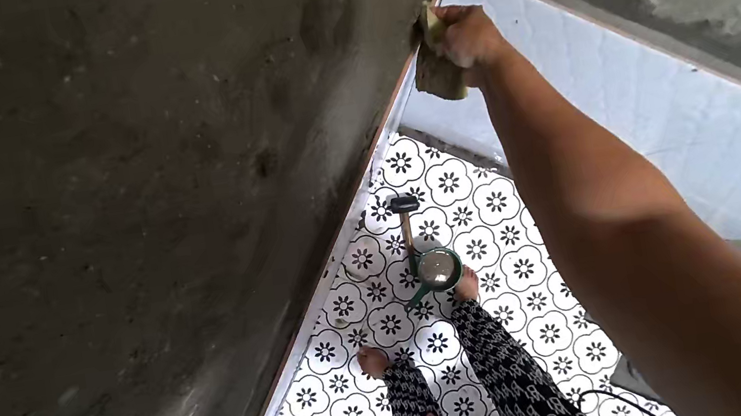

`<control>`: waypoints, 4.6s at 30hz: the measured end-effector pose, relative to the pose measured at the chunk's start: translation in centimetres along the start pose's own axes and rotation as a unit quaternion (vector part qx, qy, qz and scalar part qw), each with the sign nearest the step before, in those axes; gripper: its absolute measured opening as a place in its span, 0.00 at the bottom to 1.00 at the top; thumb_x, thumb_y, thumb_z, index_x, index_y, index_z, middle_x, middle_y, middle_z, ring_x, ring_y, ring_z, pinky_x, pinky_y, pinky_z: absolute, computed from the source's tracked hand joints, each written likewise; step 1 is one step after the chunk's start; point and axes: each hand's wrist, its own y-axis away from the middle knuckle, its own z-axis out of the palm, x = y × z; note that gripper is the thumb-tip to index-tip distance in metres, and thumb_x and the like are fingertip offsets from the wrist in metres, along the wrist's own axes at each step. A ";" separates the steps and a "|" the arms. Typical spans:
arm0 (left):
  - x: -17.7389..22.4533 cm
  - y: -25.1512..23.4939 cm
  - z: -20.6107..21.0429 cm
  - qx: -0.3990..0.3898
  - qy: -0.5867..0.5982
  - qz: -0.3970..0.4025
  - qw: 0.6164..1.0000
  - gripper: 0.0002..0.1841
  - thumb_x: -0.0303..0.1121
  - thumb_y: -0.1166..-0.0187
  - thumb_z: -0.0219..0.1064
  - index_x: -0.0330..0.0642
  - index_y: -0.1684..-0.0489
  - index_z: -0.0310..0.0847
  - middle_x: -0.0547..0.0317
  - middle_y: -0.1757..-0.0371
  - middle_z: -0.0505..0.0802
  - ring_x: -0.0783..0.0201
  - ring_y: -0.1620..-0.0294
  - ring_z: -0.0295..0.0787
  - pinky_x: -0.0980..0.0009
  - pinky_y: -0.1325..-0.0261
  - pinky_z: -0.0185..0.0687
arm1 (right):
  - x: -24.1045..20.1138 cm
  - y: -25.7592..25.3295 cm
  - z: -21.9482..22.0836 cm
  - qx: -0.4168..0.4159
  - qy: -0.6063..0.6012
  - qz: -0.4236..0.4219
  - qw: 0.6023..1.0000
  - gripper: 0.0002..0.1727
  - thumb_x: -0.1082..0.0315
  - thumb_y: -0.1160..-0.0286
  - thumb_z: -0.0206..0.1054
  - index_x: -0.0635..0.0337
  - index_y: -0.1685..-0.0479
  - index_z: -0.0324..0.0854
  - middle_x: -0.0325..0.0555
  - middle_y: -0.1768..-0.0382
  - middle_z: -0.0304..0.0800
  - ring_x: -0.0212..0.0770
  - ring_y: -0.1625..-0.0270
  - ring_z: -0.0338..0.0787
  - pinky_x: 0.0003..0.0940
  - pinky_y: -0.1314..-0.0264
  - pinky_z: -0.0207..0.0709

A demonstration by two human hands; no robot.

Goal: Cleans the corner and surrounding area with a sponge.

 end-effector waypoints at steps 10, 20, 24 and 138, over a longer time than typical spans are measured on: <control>0.3 0.4 -1.5 -0.016 0.012 0.006 1.000 0.49 0.67 0.14 0.16 0.39 0.32 0.79 0.58 0.56 0.94 0.62 0.57 0.92 0.61 0.48 0.88 | 0.2 3.1 2.1 -0.014 -0.057 0.024 0.998 0.31 0.81 0.24 0.57 0.57 0.18 0.73 0.51 0.31 0.84 0.40 0.39 0.87 0.39 0.38 0.82; 0.9 1.2 -2.4 -0.026 0.024 0.020 0.999 0.49 0.66 0.14 0.15 0.38 0.35 0.81 0.57 0.61 0.94 0.62 0.61 0.92 0.61 0.51 0.89 | 0.7 6.4 4.5 -0.048 -0.041 0.029 0.998 0.28 0.78 0.21 0.59 0.58 0.19 0.74 0.53 0.31 0.84 0.42 0.38 0.88 0.42 0.35 0.82; 0.8 1.4 -2.6 -0.028 0.027 0.031 0.999 0.50 0.66 0.14 0.15 0.38 0.37 0.82 0.59 0.64 0.94 0.62 0.63 0.92 0.61 0.52 0.90 | 0.4 8.8 5.8 -0.067 -0.033 0.024 0.997 0.27 0.76 0.18 0.58 0.60 0.18 0.71 0.56 0.29 0.82 0.43 0.35 0.86 0.41 0.32 0.80; 24.3 6.0 -3.7 -0.278 0.133 0.317 0.897 0.37 0.50 0.10 0.26 0.34 0.35 0.81 0.42 0.32 0.90 0.47 0.30 0.88 0.57 0.31 0.84 | 4.9 41.1 22.6 -0.364 -0.084 0.015 0.928 0.16 0.59 0.09 0.56 0.59 0.40 0.84 0.43 0.63 0.89 0.32 0.63 0.85 0.35 0.54 0.82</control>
